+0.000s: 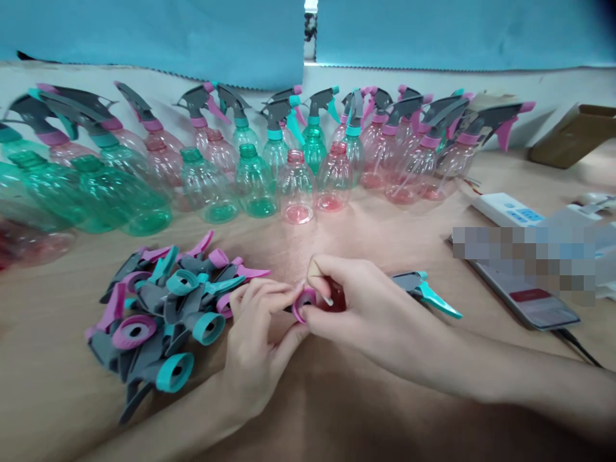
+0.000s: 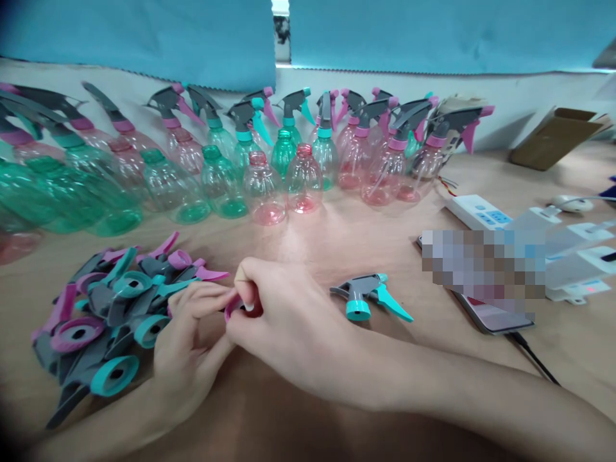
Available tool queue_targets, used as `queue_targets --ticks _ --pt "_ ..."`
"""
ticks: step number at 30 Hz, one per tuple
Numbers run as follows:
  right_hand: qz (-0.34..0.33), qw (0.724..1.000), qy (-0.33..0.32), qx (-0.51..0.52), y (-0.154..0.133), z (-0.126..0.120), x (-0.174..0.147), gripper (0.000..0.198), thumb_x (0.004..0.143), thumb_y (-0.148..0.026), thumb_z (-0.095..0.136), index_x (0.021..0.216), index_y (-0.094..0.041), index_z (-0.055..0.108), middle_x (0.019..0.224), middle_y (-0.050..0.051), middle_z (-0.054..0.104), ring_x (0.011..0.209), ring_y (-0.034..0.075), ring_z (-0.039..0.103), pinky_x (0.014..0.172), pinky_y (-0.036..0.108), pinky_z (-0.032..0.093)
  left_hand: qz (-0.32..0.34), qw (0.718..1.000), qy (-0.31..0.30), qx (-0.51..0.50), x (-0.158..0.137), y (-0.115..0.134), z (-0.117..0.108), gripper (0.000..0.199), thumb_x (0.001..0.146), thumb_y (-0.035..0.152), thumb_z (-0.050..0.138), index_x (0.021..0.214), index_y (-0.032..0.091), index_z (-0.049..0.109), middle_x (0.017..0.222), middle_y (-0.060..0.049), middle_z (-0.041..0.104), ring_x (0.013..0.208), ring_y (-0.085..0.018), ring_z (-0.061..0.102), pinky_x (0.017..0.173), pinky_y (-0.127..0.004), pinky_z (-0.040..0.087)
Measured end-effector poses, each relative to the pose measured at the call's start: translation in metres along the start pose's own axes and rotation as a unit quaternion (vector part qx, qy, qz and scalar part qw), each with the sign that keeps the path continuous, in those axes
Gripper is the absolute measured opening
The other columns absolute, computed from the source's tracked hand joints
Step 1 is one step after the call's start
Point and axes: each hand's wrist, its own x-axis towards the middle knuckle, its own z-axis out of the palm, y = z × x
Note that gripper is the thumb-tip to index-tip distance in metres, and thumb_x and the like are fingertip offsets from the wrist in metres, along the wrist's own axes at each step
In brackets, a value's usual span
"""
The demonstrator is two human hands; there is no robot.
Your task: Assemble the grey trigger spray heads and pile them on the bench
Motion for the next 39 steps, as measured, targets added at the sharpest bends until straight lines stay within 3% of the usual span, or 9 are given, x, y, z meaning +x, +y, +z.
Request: queue_targets --ticks 9,14,20,24,27,30,34,39 --pt "0.003 0.999 0.028 -0.023 0.004 0.004 0.003 0.022 0.065 -0.020 0.053 0.068 -0.022 0.032 0.060 -0.009 0.041 0.053 0.008 0.036 0.044 0.023 0.029 0.041 0.999 0.005 0.024 0.005 -0.002 -0.001 0.017 0.086 0.018 0.054 0.102 0.020 0.052 0.091 -0.005 0.061 0.086 -0.022 0.056 0.077 -0.039 0.037" --pt "-0.045 0.985 0.103 -0.128 -0.001 0.013 -0.003 0.021 0.062 -0.013 0.047 0.069 -0.022 0.029 0.068 -0.006 0.041 0.057 0.010 0.035 0.046 0.025 0.027 0.075 0.997 -0.010 0.022 0.005 -0.001 -0.002 0.015 0.087 0.014 0.048 0.100 0.020 0.050 0.090 -0.004 0.060 0.084 -0.021 0.056 0.075 -0.038 0.036" --pt "-0.123 0.966 0.131 -0.183 0.001 0.021 -0.004 0.026 0.061 -0.008 0.044 0.075 -0.022 0.027 0.084 -0.001 0.040 0.075 0.013 0.039 0.058 0.027 0.033 0.086 0.996 -0.006 0.030 0.003 -0.002 0.000 0.011 0.088 0.016 0.046 0.097 0.019 0.051 0.087 -0.005 0.060 0.082 -0.022 0.054 0.072 -0.038 0.034" --pt "-0.093 0.972 0.124 -0.177 0.004 0.021 -0.001 0.025 0.062 -0.009 0.044 0.075 -0.022 0.027 0.082 -0.002 0.040 0.070 0.012 0.040 0.057 0.027 0.033 0.083 0.996 -0.010 0.031 0.002 0.000 -0.001 0.011 0.088 0.015 0.047 0.098 0.019 0.051 0.087 -0.005 0.062 0.083 -0.022 0.055 0.073 -0.039 0.035" --pt "-0.076 0.959 0.137 -0.237 0.003 0.020 -0.002 0.022 0.064 -0.011 0.044 0.074 -0.022 0.027 0.079 -0.002 0.040 0.068 0.013 0.039 0.055 0.028 0.030 0.073 0.997 -0.011 0.036 0.002 0.001 -0.001 0.011 0.087 0.016 0.048 0.098 0.020 0.050 0.088 -0.005 0.062 0.082 -0.022 0.055 0.073 -0.039 0.035" --pt "-0.095 0.936 0.143 -0.307 0.000 0.022 -0.006 0.021 0.066 -0.010 0.041 0.074 -0.023 0.026 0.074 -0.001 0.038 0.065 0.014 0.037 0.050 0.028 0.026 0.068 0.997 -0.014 0.033 0.002 0.001 0.000 0.010 0.087 0.015 0.048 0.095 0.020 0.051 0.087 -0.004 0.061 0.081 -0.021 0.054 0.073 -0.039 0.034" --pt "-0.110 0.926 0.119 -0.340 -0.003 0.028 -0.011 0.025 0.063 -0.002 0.038 0.076 -0.022 0.031 0.069 -0.003 0.036 0.054 0.012 0.031 0.046 0.027 0.021 0.064 0.997 -0.016 0.027 0.000 0.002 0.004 0.009 0.085 0.014 0.044 0.085 0.020 0.050 0.086 -0.003 0.060 0.080 -0.020 0.052 0.074 -0.040 0.033" --pt "-0.156 0.906 0.104 -0.381 -0.003 0.030 -0.012 0.028 0.060 0.002 0.035 0.078 -0.019 0.042 0.070 0.001 0.041 0.056 0.014 0.032 0.048 0.029 0.024 0.067 0.996 -0.027 0.045 0.000 0.002 0.006 0.010 0.084 0.013 0.043 0.078 0.020 0.043 0.079 -0.001 0.055 0.076 -0.019 0.049 0.072 -0.038 0.032"
